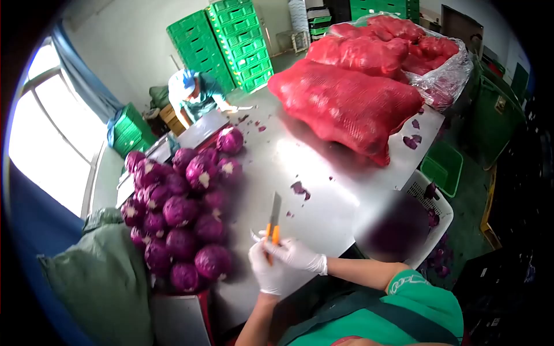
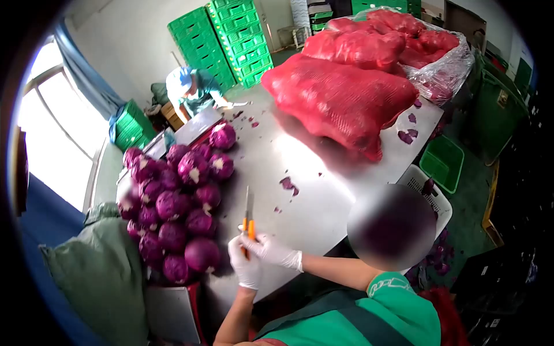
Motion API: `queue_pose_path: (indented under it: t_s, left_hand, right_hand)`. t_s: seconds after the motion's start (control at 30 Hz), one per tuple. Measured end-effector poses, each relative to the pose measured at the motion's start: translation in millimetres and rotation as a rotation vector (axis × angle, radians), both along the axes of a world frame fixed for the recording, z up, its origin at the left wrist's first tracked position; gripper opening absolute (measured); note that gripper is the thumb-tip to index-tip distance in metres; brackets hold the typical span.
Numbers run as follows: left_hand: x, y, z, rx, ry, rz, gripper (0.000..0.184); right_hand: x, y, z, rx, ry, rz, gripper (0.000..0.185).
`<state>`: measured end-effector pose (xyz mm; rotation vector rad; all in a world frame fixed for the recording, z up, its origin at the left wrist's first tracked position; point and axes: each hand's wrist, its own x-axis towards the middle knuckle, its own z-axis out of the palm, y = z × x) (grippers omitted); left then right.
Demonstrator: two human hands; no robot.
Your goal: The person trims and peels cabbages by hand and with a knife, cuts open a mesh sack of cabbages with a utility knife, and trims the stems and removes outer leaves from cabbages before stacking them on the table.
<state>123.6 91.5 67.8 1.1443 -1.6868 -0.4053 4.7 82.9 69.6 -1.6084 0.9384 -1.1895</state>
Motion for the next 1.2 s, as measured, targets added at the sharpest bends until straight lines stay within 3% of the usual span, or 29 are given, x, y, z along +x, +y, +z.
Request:
queue_pose_path:
  t_s: [0.07,0.17,0.2,0.23,0.27,0.43,0.47,0.53,0.57,0.67,0.77,0.87,0.97,1.03,1.1,1.2]
  left_hand:
    - [-64.2,-28.4,4.2,-0.003,0.095,-0.158,0.032]
    - [-137.5,-75.4,13.6,-0.007,-0.198,-0.388,0.048]
    - [-157.7,-84.7,18.3,-0.022,-0.253,-0.421,0.053]
    - [-176.2,-92.1,22.3,-0.035,-0.307,-0.453,0.058]
    - [-193.2,-100.9,21.5,-0.004,-0.340,-0.483,0.061]
    - [-236.1,-145.7,19.5,0.107,-0.414,-0.580,0.058]
    - [-238.8,-156.1,19.2,0.123,-0.426,-0.580,0.057]
    - [-239.4,-174.7,14.4,0.152,-0.445,-0.591,0.055]
    - [-237.5,-184.6,10.5,0.175,-0.444,-0.584,0.054]
    - [-233.4,-218.4,4.3,0.197,-0.454,-0.598,0.051]
    - [-232.8,-245.5,-0.8,0.209,-0.448,-0.625,0.049]
    - [-233.1,-267.4,-11.2,0.225,-0.457,-0.628,0.048]
    - [-230.6,-275.9,-20.0,0.260,-0.431,-0.663,0.046]
    - [-225.4,-274.9,-22.7,0.298,-0.449,-0.639,0.044]
    - [-218.0,-269.7,-21.6,0.276,-0.478,-0.605,0.043]
    - [-199.1,-264.2,-21.7,0.308,-0.511,-0.563,0.041]
  right_hand:
    - [-54.1,-14.0,14.7,0.383,-0.283,-0.176,0.044]
    - [-153.3,-49.7,19.4,0.288,-0.302,-0.387,0.031]
    - [-200.9,-76.7,4.7,0.077,-0.293,-0.337,0.028]
    - [-241.9,-98.0,8.6,0.108,-0.429,-0.295,0.027]
    - [-278.5,-108.4,41.8,0.264,-0.365,-0.396,0.029]
    - [-437.2,-203.8,127.9,0.180,0.372,-0.716,0.032]
    - [-443.8,-214.7,156.5,0.284,0.462,-0.751,0.039]
    - [-487.6,-255.3,160.7,0.148,0.419,-0.646,0.048]
    - [-497.0,-270.9,169.0,0.081,0.360,-0.606,0.044]
    - [-505.0,-308.4,202.3,0.106,0.508,-0.669,0.034]
    - [-507.1,-341.6,231.9,0.063,0.847,-0.703,0.033]
    - [-502.2,-387.6,242.2,-0.174,1.262,-0.679,0.030]
    - [-472.2,-428.2,251.2,0.053,1.446,-0.550,0.025]
    - [-501.0,-480.7,216.3,-0.343,1.526,-0.488,0.024]
    - [-475.7,-494.5,224.6,-0.100,1.692,-0.454,0.026]
    - [-474.1,-522.4,213.0,-0.067,1.735,-0.501,0.028]
